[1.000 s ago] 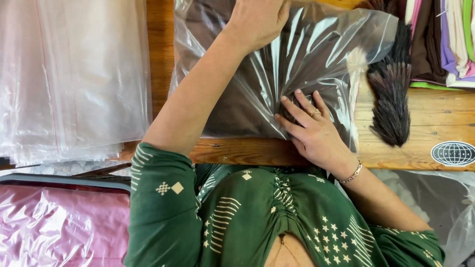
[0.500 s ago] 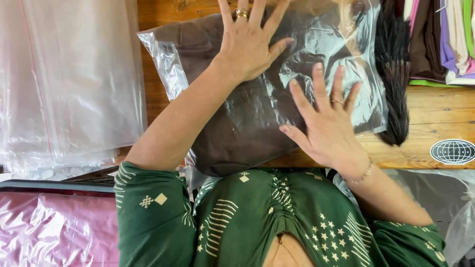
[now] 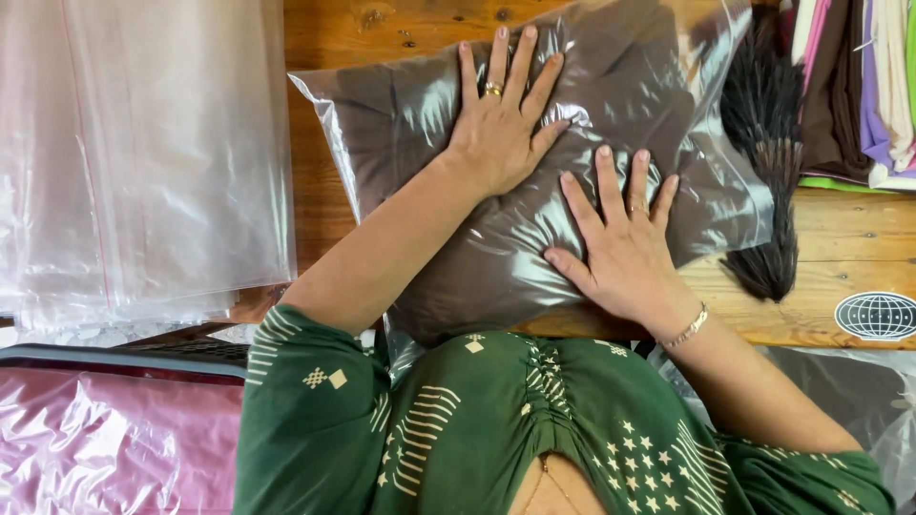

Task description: The person places a folded brown garment into a clear plastic bag on a wooden table, smooths the fabric inside the bag, and seals the zip closure. The person repeats the sealing action to ensure the bag is closed.

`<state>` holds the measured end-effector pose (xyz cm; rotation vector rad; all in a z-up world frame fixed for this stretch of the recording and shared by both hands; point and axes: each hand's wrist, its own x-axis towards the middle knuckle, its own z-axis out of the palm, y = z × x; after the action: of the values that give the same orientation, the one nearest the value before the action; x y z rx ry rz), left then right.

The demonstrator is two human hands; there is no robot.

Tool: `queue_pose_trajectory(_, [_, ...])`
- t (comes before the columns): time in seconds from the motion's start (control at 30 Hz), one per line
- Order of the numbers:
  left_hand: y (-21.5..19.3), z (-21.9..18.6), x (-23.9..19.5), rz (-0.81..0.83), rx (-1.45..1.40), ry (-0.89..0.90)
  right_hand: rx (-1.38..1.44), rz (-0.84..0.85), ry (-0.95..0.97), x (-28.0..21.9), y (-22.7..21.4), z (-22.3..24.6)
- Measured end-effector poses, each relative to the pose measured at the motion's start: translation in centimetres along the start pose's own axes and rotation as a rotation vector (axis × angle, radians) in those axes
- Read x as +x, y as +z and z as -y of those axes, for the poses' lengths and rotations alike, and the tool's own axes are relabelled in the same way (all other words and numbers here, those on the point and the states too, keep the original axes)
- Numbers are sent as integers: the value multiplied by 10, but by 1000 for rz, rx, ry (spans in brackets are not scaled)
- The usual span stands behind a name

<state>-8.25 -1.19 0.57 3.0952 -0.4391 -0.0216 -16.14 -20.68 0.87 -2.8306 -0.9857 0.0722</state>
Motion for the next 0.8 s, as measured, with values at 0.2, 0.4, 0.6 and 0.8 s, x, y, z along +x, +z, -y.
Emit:
queue_pose_trajectory(0.2, [5,-2,17,52,3,-26,-25,-8,44,10,8,-6])
queue_pose_trajectory(0.4, [8,0,21,31,16,-44,-25,24,59,22,2,-3])
queue_pose_trajectory(0.6, [12,-7,8,5,-41,23,5,-30,40,-5,11,0])
queue_pose_trajectory(0.8, [9,10,22,-18,-210,13,198,512,107,32,-56,-20])
